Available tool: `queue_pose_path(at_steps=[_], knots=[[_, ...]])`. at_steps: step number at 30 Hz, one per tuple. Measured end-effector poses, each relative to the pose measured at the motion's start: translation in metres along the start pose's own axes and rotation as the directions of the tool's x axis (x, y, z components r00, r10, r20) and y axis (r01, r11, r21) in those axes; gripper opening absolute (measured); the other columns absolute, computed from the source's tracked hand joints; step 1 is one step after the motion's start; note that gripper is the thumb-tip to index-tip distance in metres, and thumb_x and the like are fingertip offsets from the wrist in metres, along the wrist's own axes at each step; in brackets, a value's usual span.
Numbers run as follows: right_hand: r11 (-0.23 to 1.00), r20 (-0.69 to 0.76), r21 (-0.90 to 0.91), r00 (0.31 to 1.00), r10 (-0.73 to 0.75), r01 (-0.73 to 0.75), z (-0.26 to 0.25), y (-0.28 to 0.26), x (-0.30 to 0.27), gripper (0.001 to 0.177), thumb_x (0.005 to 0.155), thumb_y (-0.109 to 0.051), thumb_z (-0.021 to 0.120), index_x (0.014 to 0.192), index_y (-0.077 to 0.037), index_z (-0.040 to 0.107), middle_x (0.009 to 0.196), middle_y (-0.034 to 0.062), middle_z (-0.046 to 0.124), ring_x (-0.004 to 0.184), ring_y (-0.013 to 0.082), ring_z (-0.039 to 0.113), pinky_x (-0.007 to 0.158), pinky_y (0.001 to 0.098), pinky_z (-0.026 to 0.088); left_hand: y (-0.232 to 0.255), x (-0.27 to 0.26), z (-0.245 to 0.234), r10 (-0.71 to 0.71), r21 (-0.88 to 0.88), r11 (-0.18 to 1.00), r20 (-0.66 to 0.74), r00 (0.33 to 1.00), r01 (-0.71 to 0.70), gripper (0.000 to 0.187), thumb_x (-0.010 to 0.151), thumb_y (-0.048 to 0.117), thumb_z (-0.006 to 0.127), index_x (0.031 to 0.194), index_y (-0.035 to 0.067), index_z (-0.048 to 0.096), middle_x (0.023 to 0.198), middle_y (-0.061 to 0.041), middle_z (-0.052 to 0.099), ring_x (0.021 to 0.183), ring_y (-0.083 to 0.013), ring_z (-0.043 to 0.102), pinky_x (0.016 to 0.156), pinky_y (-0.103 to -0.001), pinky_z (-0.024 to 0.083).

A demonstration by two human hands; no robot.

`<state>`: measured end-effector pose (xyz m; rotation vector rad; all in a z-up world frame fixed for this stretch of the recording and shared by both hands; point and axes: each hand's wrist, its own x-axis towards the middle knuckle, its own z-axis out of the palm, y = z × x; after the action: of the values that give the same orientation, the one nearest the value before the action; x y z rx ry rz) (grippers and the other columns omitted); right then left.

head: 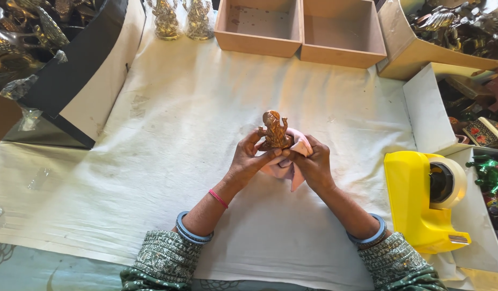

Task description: The person wipes a figurine with a cloth, wraps it in bubble wrap, and handles items from a box.

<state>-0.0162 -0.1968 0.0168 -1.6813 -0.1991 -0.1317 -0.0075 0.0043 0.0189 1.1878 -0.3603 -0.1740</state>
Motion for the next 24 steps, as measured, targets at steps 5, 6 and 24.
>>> queue_pose_path(at_steps=[5,6,24], knots=[[0.946,0.038,0.301,0.993,0.113,-0.119,0.009,-0.008,0.000,0.040,0.087,-0.004,0.078,0.125,0.003,0.067,0.103,0.0047,0.072,0.090,0.0088,0.068,0.079,0.0257,0.059,0.001,0.000,0.003,0.070,0.070,0.995,-0.034,0.997,-0.067,0.041,0.091,0.009,0.079,0.127,0.004,0.061,0.121,-0.002,0.068,0.118,-0.0142,0.067,0.103,-0.031,0.057],[0.908,0.040,0.388,0.987,0.156,-0.159,0.011,-0.013,0.000,0.040,0.086,-0.004,0.077,0.125,0.001,0.066,0.104,0.0039,0.073,0.091,0.0089,0.068,0.080,0.0255,0.059,0.000,0.000,0.002,0.090,0.116,0.990,-0.046,0.995,-0.084,0.039,0.091,0.010,0.079,0.126,0.003,0.061,0.120,-0.003,0.069,0.117,-0.0144,0.068,0.103,-0.031,0.058],[0.931,0.022,-0.270,0.968,-0.250,0.247,0.006,-0.003,-0.006,0.018,0.082,-0.012,0.078,0.098,-0.004,0.074,0.080,0.0075,0.076,0.073,0.0120,0.074,0.064,0.0293,0.059,0.005,0.035,-0.039,0.123,0.304,0.949,-0.117,0.986,-0.082,0.039,0.090,0.005,0.077,0.123,0.001,0.057,0.119,-0.008,0.072,0.116,-0.0166,0.070,0.100,-0.030,0.058]])
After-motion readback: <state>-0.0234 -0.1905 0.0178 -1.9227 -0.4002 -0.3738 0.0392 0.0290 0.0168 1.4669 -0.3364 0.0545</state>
